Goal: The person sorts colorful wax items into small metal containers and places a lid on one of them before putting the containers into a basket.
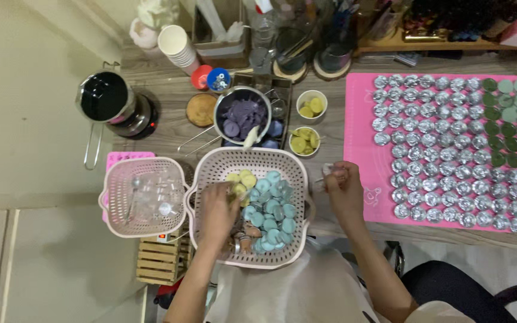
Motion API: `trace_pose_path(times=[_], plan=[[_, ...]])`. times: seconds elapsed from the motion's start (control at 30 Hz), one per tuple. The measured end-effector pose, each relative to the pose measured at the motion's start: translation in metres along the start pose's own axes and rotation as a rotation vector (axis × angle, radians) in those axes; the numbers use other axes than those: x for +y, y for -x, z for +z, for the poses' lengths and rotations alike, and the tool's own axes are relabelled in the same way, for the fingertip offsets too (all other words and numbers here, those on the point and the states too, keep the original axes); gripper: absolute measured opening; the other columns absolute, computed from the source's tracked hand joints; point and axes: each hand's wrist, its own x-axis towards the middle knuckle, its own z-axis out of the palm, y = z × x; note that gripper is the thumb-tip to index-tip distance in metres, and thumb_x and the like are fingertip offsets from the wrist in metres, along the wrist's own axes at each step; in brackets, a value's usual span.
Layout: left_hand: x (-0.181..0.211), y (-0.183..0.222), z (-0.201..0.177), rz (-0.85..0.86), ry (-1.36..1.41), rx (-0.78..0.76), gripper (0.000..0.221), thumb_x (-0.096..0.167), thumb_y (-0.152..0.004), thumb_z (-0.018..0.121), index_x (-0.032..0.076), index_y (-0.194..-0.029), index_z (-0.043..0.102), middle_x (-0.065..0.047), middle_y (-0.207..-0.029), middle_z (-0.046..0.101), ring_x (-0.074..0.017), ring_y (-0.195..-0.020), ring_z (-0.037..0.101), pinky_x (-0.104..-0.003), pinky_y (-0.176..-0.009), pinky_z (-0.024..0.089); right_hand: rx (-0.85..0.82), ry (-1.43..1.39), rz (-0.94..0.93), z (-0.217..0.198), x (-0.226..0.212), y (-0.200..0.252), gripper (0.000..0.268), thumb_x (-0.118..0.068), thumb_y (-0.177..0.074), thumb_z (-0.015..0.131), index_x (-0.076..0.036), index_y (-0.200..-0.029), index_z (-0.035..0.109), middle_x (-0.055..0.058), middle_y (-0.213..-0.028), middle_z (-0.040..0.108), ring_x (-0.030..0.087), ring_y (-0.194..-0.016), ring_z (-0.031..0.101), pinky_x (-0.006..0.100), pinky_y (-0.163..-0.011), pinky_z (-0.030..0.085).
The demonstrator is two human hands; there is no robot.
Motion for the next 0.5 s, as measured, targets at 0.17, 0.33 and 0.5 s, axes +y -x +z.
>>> trace_pose_path(times=[0.17, 0.33, 0.5], plan=[[0.002, -0.031, 0.028, 0.044, -0.015, -0.092, 0.048, 0.024, -0.083, 0.076, -0.004, -0.120, 0.062, -0.023, -0.119, 0.058, -0.0408, -0.116, 0.051, -0.052, -0.107, 0.039, 0.006, 0.334, -0.075, 0.021, -0.036, 0.004, 0.032, -0.004, -0.093, 0.059, -0.006, -0.125, 0.054, 0.004, -0.093, 0.064, 0.012, -0.078, 0.066, 0.027, -0.068, 0.056], [0.008, -0.045, 0.036, 0.030, -0.003, -0.105, 0.045, 0.021, -0.078, 0.079, -0.002, -0.113, 0.064, -0.023, -0.118, 0.056, -0.0408, -0.116, 0.048, -0.051, -0.102, 0.040, -0.014, 0.261, -0.031, 0.033, -0.065, 0.014, 0.032, -0.005, -0.092, 0.059, -0.005, -0.124, 0.055, 0.006, -0.091, 0.065, 0.012, -0.077, 0.067, 0.027, -0.064, 0.059], [0.015, -0.044, 0.025, 0.043, 0.108, -0.094, 0.032, 0.016, -0.086, 0.074, 0.000, -0.112, 0.063, -0.020, -0.104, 0.067, -0.0402, -0.108, 0.060, -0.052, -0.096, 0.046, -0.038, 0.360, 0.105, 0.039, -0.081, 0.029, 0.030, -0.010, -0.095, 0.061, -0.006, -0.124, 0.055, 0.006, -0.084, 0.068, 0.014, -0.070, 0.067, 0.031, -0.062, 0.055]])
